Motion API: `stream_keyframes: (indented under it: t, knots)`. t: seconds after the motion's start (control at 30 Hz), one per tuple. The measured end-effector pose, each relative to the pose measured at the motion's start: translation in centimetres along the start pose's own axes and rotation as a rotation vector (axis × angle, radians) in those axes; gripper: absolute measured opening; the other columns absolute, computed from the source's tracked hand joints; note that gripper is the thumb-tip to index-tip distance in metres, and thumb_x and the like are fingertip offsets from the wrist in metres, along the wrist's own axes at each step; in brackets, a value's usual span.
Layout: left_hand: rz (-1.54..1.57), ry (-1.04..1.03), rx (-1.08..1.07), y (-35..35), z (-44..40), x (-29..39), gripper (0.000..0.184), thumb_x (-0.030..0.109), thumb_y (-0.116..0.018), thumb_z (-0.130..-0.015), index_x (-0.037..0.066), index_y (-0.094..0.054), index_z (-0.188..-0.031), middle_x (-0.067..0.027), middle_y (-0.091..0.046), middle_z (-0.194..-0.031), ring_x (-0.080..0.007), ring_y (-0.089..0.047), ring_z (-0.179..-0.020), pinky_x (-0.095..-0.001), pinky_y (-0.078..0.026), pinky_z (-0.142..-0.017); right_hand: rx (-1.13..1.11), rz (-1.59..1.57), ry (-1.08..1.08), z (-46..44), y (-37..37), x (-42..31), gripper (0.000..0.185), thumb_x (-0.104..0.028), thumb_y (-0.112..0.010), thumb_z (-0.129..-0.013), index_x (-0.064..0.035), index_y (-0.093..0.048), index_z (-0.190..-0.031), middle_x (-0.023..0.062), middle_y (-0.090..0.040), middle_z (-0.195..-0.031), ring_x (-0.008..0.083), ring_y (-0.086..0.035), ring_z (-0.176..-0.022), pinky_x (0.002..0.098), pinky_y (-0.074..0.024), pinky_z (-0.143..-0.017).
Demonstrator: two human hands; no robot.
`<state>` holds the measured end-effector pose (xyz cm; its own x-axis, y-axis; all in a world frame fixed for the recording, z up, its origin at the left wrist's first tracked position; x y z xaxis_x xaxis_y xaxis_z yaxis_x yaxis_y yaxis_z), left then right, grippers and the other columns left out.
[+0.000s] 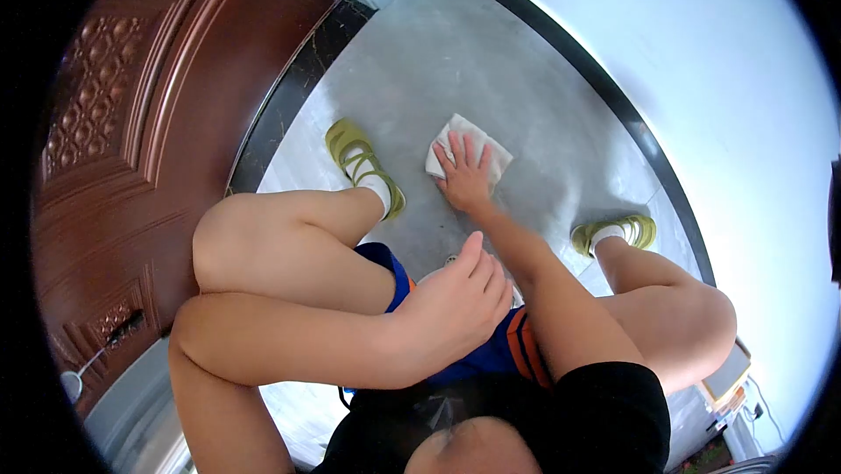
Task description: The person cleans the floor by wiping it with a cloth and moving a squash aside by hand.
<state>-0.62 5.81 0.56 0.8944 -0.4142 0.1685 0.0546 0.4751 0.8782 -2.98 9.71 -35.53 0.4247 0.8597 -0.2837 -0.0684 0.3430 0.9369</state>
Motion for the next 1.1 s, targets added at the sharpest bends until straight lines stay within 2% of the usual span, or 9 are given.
stream_keyframes:
  t: [0.1,0.17,0.2,0.33,0.47,0.63,0.73,0.97,1.1]
  knots:
    - [-0.012,0.028,-0.026,-0.4,0.2,-0.4,0.047,0.023,-0.054,-0.091,0.001,-0.058,-0.132,-0.0213,-0.062,-0.121,-0.0350,-0.057,-0.117,-0.0536,-0.034,-0.109,-0.027,0.008,0.285,-1.9,0.1,2.8,0.076,-0.053,-0.063,-0.087,-0.0313,-0.034,-0.154,0.0067,-0.021,-0.165,0.0327,-0.016,-0.152,0.0637,-0.0115,-0.118]
    - [0.009,0.045,-0.040,-0.6,0.1,-1.1,0.047,0.023,-0.054,-0.091,0.001,-0.058,-0.132,-0.0213,-0.062,-0.121,-0.0352,-0.057,-0.117,-0.0533,-0.034,-0.108,-0.065,0.031,0.176,-3.1,1.8,8.1,0.073,-0.052,-0.061,-0.089,-0.0319,-0.035,-0.154,0.0062,-0.023,-0.164,0.0313,-0.018,-0.152,0.0609,-0.0120,-0.119]
    - [0.024,0.049,-0.043,-0.6,0.2,-1.3,0.047,0.023,-0.054,-0.091,0.001,-0.057,-0.132,-0.0213,-0.062,-0.121,-0.0355,-0.057,-0.117,-0.0532,-0.034,-0.108,-0.081,0.053,-0.011,-3.5,3.5,11.0,0.071,-0.050,-0.059,-0.090,-0.0327,-0.034,-0.154,0.0054,-0.024,-0.164,0.0305,-0.018,-0.152,0.0596,-0.0122,-0.120]
    - [0.091,0.061,-0.064,-1.0,0.4,-2.1,0.047,0.023,-0.053,-0.091,0.001,-0.057,-0.133,-0.0215,-0.061,-0.122,-0.0363,-0.057,-0.116,-0.0529,-0.034,-0.107,0.151,0.128,-0.234,-3.2,2.9,23.7,0.066,-0.047,-0.056,-0.093,-0.0340,-0.033,-0.154,0.0045,-0.022,-0.164,0.0319,-0.019,-0.151,0.0614,-0.0125,-0.119]
    - [0.124,0.088,-0.083,-0.8,0.3,-3.6,0.048,0.023,-0.052,-0.092,0.001,-0.056,-0.134,-0.0222,-0.061,-0.123,-0.0366,-0.057,-0.116,-0.0534,-0.033,-0.108,0.255,0.115,-0.377,-5.6,3.6,26.1,0.063,-0.046,-0.052,-0.096,-0.0306,-0.033,-0.154,0.0069,-0.022,-0.164,0.0358,-0.021,-0.150,0.0633,-0.0128,-0.118]
    - [0.174,0.120,-0.022,-0.7,0.5,-5.1,0.047,0.023,-0.050,-0.093,0.001,-0.056,-0.135,-0.0232,-0.060,-0.123,-0.0374,-0.057,-0.117,-0.0540,-0.033,-0.109,0.307,0.156,-0.511,-10.1,3.6,24.5,0.061,-0.044,-0.048,-0.098,-0.0245,-0.034,-0.154,0.0088,-0.022,-0.164,0.0399,-0.021,-0.149,0.0635,-0.0128,-0.118]
    - [0.215,0.117,-0.066,-0.6,0.7,-5.9,0.051,0.025,-0.054,-0.095,-0.002,-0.052,-0.138,-0.0232,-0.060,-0.127,-0.0371,-0.054,-0.122,-0.0561,-0.033,-0.110,0.284,0.113,-0.408,-13.3,4.2,22.4,0.060,-0.043,-0.048,-0.098,-0.0218,-0.036,-0.153,0.0094,-0.022,-0.164,0.0404,-0.020,-0.149,0.0634,-0.0126,-0.118]
    - [0.277,0.091,-0.063,0.0,1.1,-6.7,0.051,0.027,-0.054,-0.096,-0.004,-0.052,-0.137,-0.0228,-0.060,-0.128,-0.0378,-0.055,-0.122,-0.0562,-0.033,-0.111,0.222,0.100,-0.203,-21.6,5.1,16.7,0.059,-0.044,-0.044,-0.100,-0.0231,-0.035,-0.154,0.0062,-0.021,-0.165,0.0343,-0.017,-0.151,0.0599,-0.0115,-0.120]
    - [0.275,0.070,-0.077,0.2,0.9,-6.9,0.052,0.027,-0.053,-0.096,-0.005,-0.051,-0.137,-0.0226,-0.059,-0.129,-0.0372,-0.055,-0.122,-0.0569,-0.033,-0.111,0.152,0.130,0.087,-21.1,2.9,7.9,0.061,-0.047,-0.047,-0.098,-0.0240,-0.037,-0.153,0.0046,-0.023,-0.164,0.0324,-0.019,-0.151,0.0593,-0.0115,-0.120]
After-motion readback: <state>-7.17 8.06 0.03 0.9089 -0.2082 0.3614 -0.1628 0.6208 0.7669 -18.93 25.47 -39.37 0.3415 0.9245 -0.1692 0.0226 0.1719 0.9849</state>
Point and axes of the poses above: each hand's wrist, its own z-axis away from the middle knuckle, its own y-axis out of the back of the hand, x = y × z, the point moved 5 cm from there along -z, towards the middle knuckle
